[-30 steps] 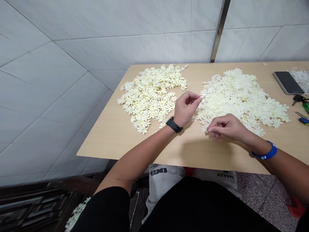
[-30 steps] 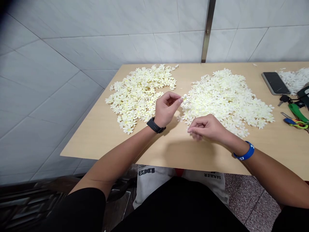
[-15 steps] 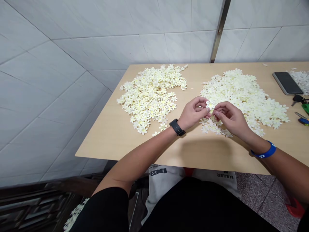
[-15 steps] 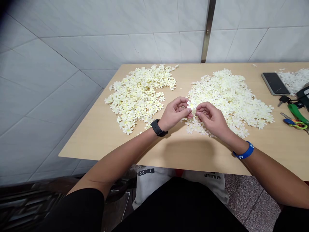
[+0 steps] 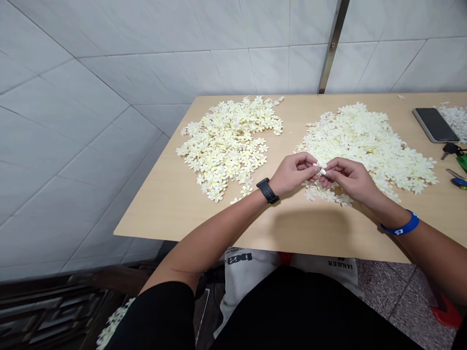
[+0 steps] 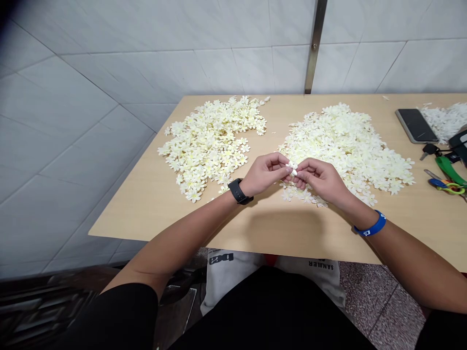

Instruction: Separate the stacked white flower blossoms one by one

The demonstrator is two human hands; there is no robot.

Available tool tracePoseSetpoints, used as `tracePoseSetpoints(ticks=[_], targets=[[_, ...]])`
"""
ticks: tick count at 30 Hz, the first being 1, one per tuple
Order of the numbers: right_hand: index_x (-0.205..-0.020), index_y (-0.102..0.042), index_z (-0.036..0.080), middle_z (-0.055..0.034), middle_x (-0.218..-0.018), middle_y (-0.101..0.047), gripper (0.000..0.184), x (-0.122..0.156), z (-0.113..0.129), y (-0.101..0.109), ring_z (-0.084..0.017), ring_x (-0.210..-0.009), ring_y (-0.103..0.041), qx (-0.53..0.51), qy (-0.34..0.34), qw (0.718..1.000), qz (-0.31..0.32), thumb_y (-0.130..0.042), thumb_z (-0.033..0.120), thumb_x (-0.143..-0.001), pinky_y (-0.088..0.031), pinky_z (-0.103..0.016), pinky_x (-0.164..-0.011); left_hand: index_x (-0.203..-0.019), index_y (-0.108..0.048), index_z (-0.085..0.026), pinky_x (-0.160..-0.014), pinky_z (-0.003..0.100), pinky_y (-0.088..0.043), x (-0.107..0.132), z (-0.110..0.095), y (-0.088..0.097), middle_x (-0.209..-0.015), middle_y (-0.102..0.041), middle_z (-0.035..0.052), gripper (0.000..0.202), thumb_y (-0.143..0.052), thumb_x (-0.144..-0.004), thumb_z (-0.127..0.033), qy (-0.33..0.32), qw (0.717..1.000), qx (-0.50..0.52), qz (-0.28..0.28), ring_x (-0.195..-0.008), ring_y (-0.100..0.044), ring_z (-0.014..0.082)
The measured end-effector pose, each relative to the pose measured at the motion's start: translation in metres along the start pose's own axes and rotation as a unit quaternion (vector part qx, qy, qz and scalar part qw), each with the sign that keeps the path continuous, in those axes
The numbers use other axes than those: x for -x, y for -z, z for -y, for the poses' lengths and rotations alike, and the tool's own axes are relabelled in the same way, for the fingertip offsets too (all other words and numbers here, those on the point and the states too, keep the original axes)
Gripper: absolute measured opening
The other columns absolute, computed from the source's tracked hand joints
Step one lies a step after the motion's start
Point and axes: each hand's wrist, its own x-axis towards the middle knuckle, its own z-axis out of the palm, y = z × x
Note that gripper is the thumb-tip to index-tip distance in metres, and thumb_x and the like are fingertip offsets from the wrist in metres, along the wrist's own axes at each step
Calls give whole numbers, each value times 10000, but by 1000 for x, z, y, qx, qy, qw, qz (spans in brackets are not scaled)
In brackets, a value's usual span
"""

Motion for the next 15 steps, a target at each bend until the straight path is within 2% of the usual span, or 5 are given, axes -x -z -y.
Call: tracePoseSetpoints(ticks=[3, 6, 11, 15], targets=[[-784, -672, 212, -21, -646, -704, 348, -1, 2, 1, -160, -576, -660, -16, -21, 1000, -5, -870, 495, -736, -565, -301, -568, -851, -580, -148, -636, 261, -575, 3, -4, -2, -693, -670, 14, 373, -816, -796, -432, -9, 1000, -4, 10, -627, -677, 116], [-780, -676, 206, -18, -635, -697, 386, -1, 5, 0, -156, -557, -646, -24, -32, 999, -4, -900, 506, -683, -553, -298, -545, -834, -594, -145, -585, 233, -530, 6, -6, -6, -671, -665, 14, 317, -794, -815, -391, -35, 999, -40, 7, -595, -648, 103], [-805, -662, 207, -13, -636, -690, 343, 3, 12, -3, -159, -567, -651, 10, -30, 999, -4, -880, 456, -718, -547, -292, -550, -807, -631, -146, -568, 205, -478, 10, -6, -8, -683, -673, 13, 148, -715, -842, -262, -96, 986, -135, -20, -606, -620, 91], [-803, -650, 208, 1, -612, -668, 216, 4, 12, -3, -144, -555, -638, 23, -22, 999, -9, -823, 335, -771, -525, -265, -530, -814, -682, -150, -610, 217, -482, 10, -7, -7, -760, -711, 37, 124, -689, -862, -264, -147, 968, -203, -23, -662, -620, 97]])
